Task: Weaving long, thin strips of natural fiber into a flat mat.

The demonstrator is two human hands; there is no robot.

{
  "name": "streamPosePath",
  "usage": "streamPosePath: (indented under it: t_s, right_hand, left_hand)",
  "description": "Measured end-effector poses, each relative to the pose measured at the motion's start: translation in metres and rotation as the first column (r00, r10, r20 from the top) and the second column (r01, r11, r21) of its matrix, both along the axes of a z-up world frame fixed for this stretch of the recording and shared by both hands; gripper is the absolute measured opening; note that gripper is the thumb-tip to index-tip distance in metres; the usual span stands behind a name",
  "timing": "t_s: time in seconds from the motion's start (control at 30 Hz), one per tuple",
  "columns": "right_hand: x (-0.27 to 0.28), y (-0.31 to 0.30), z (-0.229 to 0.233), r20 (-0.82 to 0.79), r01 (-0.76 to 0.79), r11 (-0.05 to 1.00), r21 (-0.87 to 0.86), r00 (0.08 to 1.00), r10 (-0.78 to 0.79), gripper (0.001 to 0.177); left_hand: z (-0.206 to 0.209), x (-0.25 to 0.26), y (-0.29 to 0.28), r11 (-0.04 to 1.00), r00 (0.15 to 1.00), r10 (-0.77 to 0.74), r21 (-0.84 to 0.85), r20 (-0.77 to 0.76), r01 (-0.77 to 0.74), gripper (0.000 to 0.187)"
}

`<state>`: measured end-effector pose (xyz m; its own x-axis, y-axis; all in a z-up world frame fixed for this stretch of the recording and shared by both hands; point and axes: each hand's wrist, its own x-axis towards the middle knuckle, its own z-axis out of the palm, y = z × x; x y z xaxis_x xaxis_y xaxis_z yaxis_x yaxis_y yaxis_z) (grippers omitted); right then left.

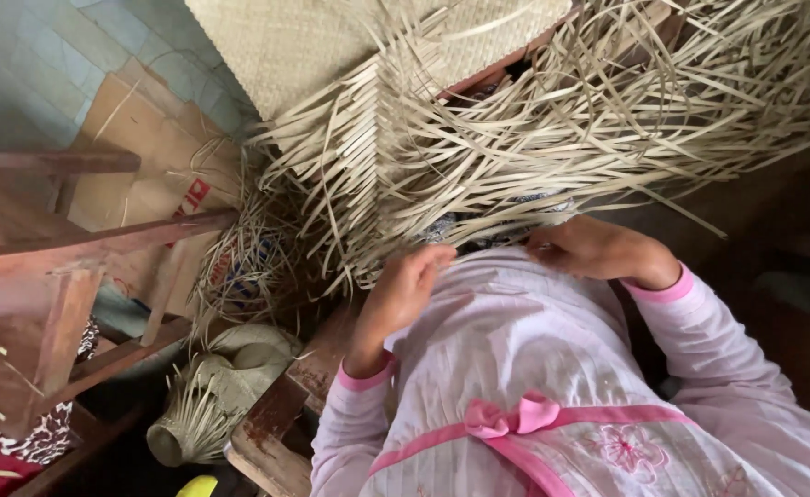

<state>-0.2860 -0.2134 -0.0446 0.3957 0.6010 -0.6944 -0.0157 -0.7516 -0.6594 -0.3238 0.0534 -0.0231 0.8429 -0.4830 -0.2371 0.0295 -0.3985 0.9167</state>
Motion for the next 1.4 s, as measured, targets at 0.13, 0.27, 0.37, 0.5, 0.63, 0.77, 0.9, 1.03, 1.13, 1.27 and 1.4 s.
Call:
streamPosePath:
  t_s: [0.13,0.27,0.37,0.5,0.63,0.77,0.9,1.03,1.13,1.27,1.4]
  right_hand:
    - [-0.001,-0.016,-0.001,0.054,0.071,0.992,-0.105,0.996,-0.066,0.025]
    - [-0.005,-0.027,-0.001,0.134,0.213,0.966,-0.148,0.972,-0.194,0.029]
    - [-0.007,-0.032,0.001,0.118,0.248,0.961,-0.126,0.965,-0.234,0.028]
    - [-0.008,-0.035,0.004,0.113,0.346,0.934,-0.089,0.935,-0.335,0.029]
    - [-0.011,-0.043,0.000,0.144,0.417,0.907,-0.067,0.903,-0.404,0.028]
    - [-0.011,-0.043,0.002,0.162,0.445,0.895,-0.039,0.886,-0.434,0.027]
    - [-0.012,-0.043,0.000,0.176,0.457,0.889,-0.036,0.878,-0.445,0.026]
    - [-0.013,-0.045,-0.001,0.164,0.471,0.882,-0.029,0.873,-0.460,0.027]
    - [-0.014,-0.045,-0.002,0.170,0.482,0.876,-0.012,0.864,-0.473,0.028]
    - [-0.012,-0.044,0.001,0.156,0.488,0.872,-0.023,0.864,-0.479,0.027]
    - [-0.014,-0.049,-0.006,0.113,0.514,0.858,-0.018,0.853,-0.509,0.032]
  left_hand:
    - [-0.004,0.010,0.000,0.991,0.996,0.058,0.116,0.067,-0.065,0.033]
    - [0.000,0.013,-0.009,0.959,0.995,0.016,0.280,0.094,-0.042,0.025]
    - [-0.040,0.003,-0.018,0.910,0.969,-0.056,0.412,0.242,-0.050,0.013]
    - [-0.052,-0.006,-0.030,0.815,0.856,-0.144,0.550,0.496,-0.182,0.008]
    - [-0.061,-0.005,-0.039,0.814,0.714,-0.178,0.509,0.677,-0.279,0.012]
    - [-0.044,0.006,-0.053,0.872,0.593,-0.142,0.384,0.793,-0.305,0.006]
    - [-0.042,0.012,-0.064,0.857,0.566,-0.174,0.406,0.806,-0.316,0.018]
    - [-0.052,0.013,-0.071,0.872,0.573,-0.193,0.407,0.797,-0.273,0.017]
    - [-0.055,0.014,-0.072,0.853,0.564,-0.208,0.430,0.799,-0.296,0.009]
    - [-0.060,0.015,-0.072,0.825,0.647,-0.225,0.496,0.728,-0.272,0.002]
    - [-0.057,0.018,-0.077,0.787,0.715,-0.256,0.569,0.651,-0.237,0.009]
